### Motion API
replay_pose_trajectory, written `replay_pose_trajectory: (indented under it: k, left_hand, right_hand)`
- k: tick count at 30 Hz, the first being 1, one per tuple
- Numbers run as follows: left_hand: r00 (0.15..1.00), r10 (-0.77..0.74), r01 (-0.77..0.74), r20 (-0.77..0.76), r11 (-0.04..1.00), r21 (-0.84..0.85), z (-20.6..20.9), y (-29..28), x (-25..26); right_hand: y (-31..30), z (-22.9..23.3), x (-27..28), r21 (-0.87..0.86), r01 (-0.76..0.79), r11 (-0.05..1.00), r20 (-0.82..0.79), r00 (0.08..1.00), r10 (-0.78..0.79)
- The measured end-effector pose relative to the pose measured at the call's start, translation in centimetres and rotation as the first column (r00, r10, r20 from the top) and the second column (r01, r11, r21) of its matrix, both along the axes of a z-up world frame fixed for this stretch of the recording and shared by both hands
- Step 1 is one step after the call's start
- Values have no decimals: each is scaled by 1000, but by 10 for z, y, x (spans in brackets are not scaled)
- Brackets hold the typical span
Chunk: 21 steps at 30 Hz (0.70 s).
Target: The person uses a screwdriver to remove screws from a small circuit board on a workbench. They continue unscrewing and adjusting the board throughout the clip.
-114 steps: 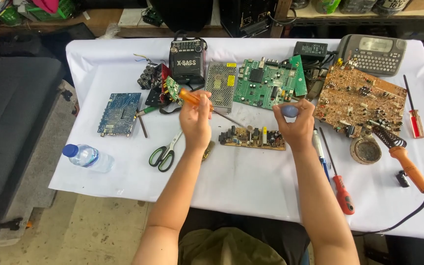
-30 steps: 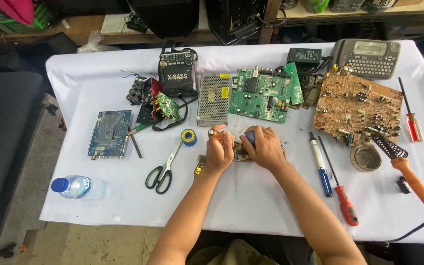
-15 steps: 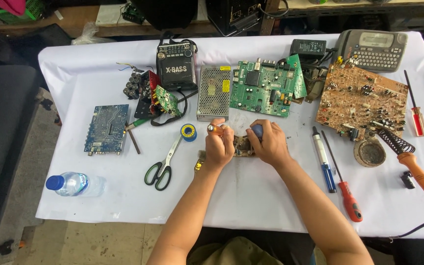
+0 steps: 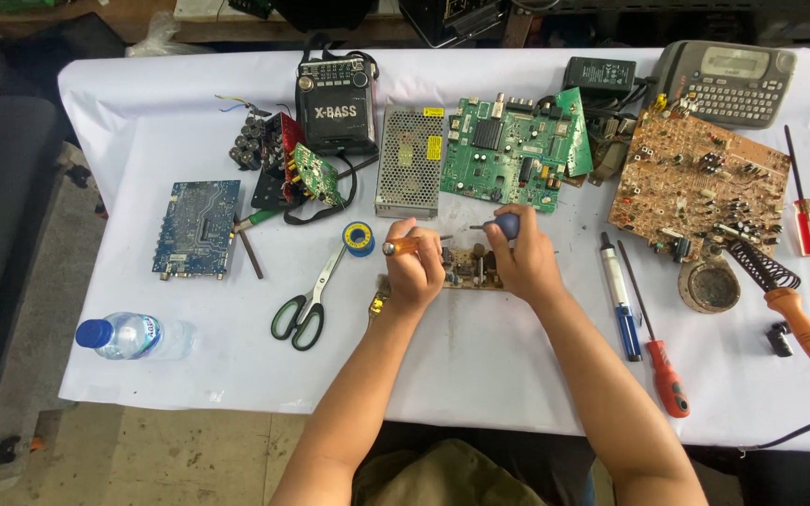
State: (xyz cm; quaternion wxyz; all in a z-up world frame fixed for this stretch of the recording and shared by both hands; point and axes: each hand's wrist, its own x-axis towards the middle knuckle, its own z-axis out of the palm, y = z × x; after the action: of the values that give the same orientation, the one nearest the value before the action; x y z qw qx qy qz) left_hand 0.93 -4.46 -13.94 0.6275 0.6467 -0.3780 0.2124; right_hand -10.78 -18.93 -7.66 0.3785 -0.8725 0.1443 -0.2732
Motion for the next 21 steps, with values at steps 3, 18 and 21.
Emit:
replay_pose_trajectory:
  k: [3,18,21]
  left_hand:
    - [1000,11,-10,29,999,-40,7,1,1]
    - [998,55,-54,-16,998,19,1,-6,1]
    - [999,23,-22,-44,999,25,2,-5,-2]
  right_hand:
    - [4,8,1,164,137,977,-33,991,-133]
    - [12,-42,9,69,325,943,527,791,-311]
    - [7,-57,10,36,309,951,584,765,-271]
